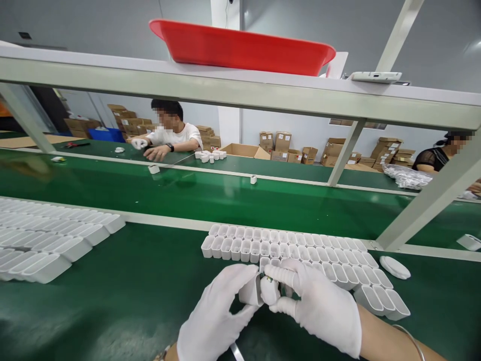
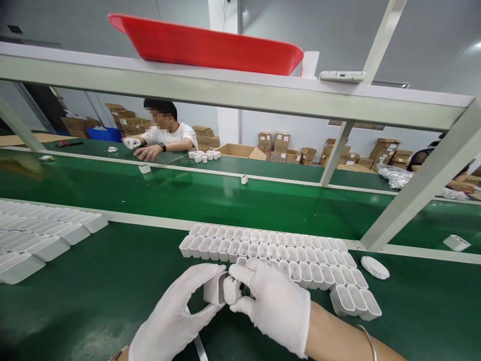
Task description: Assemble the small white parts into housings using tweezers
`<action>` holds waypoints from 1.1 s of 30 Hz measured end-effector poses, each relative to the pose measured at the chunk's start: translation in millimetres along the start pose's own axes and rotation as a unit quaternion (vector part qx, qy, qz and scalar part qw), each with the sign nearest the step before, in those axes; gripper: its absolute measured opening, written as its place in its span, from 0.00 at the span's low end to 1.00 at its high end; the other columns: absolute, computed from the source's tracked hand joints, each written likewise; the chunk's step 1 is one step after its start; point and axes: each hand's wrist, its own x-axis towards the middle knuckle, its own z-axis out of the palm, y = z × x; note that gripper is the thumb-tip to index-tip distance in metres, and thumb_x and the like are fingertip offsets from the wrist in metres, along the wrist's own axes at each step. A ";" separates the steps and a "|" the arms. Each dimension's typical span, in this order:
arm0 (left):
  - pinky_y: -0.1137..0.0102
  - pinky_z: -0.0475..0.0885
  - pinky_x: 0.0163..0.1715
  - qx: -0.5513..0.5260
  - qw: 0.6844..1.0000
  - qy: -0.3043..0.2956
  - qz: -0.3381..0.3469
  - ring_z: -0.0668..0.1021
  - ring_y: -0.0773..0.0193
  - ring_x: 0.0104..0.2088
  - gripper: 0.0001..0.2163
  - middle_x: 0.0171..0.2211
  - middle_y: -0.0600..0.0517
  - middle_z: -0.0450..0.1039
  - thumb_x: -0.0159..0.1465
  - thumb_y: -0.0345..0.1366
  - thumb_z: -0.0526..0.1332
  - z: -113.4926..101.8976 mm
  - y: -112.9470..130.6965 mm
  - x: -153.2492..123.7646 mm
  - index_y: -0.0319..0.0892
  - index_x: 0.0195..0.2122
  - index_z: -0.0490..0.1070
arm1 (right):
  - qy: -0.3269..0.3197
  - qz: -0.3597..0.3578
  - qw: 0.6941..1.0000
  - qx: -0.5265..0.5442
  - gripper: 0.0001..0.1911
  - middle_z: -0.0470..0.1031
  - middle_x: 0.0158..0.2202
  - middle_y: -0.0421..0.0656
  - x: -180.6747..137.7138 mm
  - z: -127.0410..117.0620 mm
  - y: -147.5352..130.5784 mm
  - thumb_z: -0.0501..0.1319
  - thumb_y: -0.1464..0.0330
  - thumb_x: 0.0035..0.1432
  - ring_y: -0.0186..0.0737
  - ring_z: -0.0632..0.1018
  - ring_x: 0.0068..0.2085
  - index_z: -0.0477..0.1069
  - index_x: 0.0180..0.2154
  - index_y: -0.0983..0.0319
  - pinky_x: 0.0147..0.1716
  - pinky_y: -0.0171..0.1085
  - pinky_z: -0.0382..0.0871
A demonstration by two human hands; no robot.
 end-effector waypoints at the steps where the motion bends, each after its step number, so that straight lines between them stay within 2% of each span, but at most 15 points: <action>1: 0.69 0.76 0.45 0.000 1.000 0.000 0.004 0.79 0.63 0.44 0.22 0.45 0.51 0.75 0.61 0.28 0.60 -0.3 0.4 0.3 0.50 0.55 0.61 | 0.003 -0.002 1.000 -0.001 0.11 0.66 0.30 0.34 0.3 0.0 -0.5 0.62 0.81 0.55 0.29 0.67 0.32 0.66 0.30 0.61 0.36 0.29 0.64; 10: 0.70 0.77 0.44 -0.015 1.000 0.003 0.016 0.79 0.64 0.44 0.21 0.45 0.52 0.75 0.61 0.27 0.60 -0.1 0.9 1.8 0.50 0.55 0.62 | -0.041 0.020 0.998 0.045 0.14 0.63 0.30 0.34 5.1 -3.6 0.6 0.64 0.83 0.53 0.30 0.67 0.33 0.63 0.28 0.62 0.38 0.30 0.63; 17: 0.71 0.77 0.45 -0.027 0.999 -0.039 -0.011 0.78 0.65 0.44 0.23 0.46 0.55 0.75 0.60 0.25 0.60 -0.9 2.3 0.1 0.55 0.53 0.62 | -0.058 0.045 0.997 0.024 0.14 0.63 0.30 0.35 5.4 2.0 3.7 0.66 0.82 0.51 0.31 0.67 0.34 0.62 0.27 0.63 0.37 0.32 0.63; 20: 0.70 0.76 0.45 -0.033 0.998 -0.043 -0.021 0.78 0.65 0.45 0.23 0.46 0.56 0.75 0.59 0.26 0.60 0.0 1.9 -0.1 0.55 0.53 0.63 | -0.055 0.041 0.998 0.002 0.12 0.65 0.32 0.35 5.6 4.1 7.6 0.67 0.78 0.53 0.32 0.68 0.35 0.65 0.29 0.63 0.37 0.32 0.63; 24: 0.70 0.76 0.45 -0.050 0.997 -0.028 -0.043 0.79 0.64 0.45 0.23 0.47 0.55 0.75 0.58 0.27 0.63 3.4 1.3 -2.5 0.55 0.53 0.65 | -0.048 0.022 0.998 -0.029 0.10 0.67 0.35 0.37 6.6 8.4 19.1 0.70 0.69 0.53 0.35 0.70 0.37 0.69 0.33 0.62 0.38 0.35 0.65; 27: 0.70 0.76 0.46 -0.074 0.994 -0.029 -0.072 0.79 0.64 0.46 0.24 0.47 0.56 0.76 0.56 0.27 0.64 5.3 2.1 -4.8 0.56 0.52 0.67 | -0.052 0.010 0.998 -0.032 0.14 0.69 0.37 0.39 7.7 8.5 21.1 0.70 0.63 0.52 0.37 0.72 0.38 0.71 0.39 0.61 0.38 0.35 0.66; 31: 0.68 0.76 0.48 -0.111 0.984 -0.041 -0.137 0.79 0.63 0.47 0.21 0.47 0.55 0.76 0.56 0.30 0.65 5.0 3.4 -3.9 0.55 0.50 0.70 | -0.043 0.049 0.998 -0.027 0.23 0.70 0.36 0.39 8.2 1.9 12.2 0.73 0.59 0.48 0.39 0.72 0.37 0.72 0.45 0.59 0.36 0.36 0.66; 33: 0.66 0.75 0.49 -0.130 0.975 -0.044 -0.174 0.78 0.61 0.48 0.19 0.48 0.54 0.76 0.56 0.33 0.66 4.5 3.9 -2.7 0.53 0.50 0.71 | -0.040 0.064 0.997 0.012 0.28 0.72 0.38 0.39 7.7 -1.9 8.6 0.74 0.57 0.45 0.40 0.72 0.39 0.72 0.48 0.56 0.39 0.37 0.67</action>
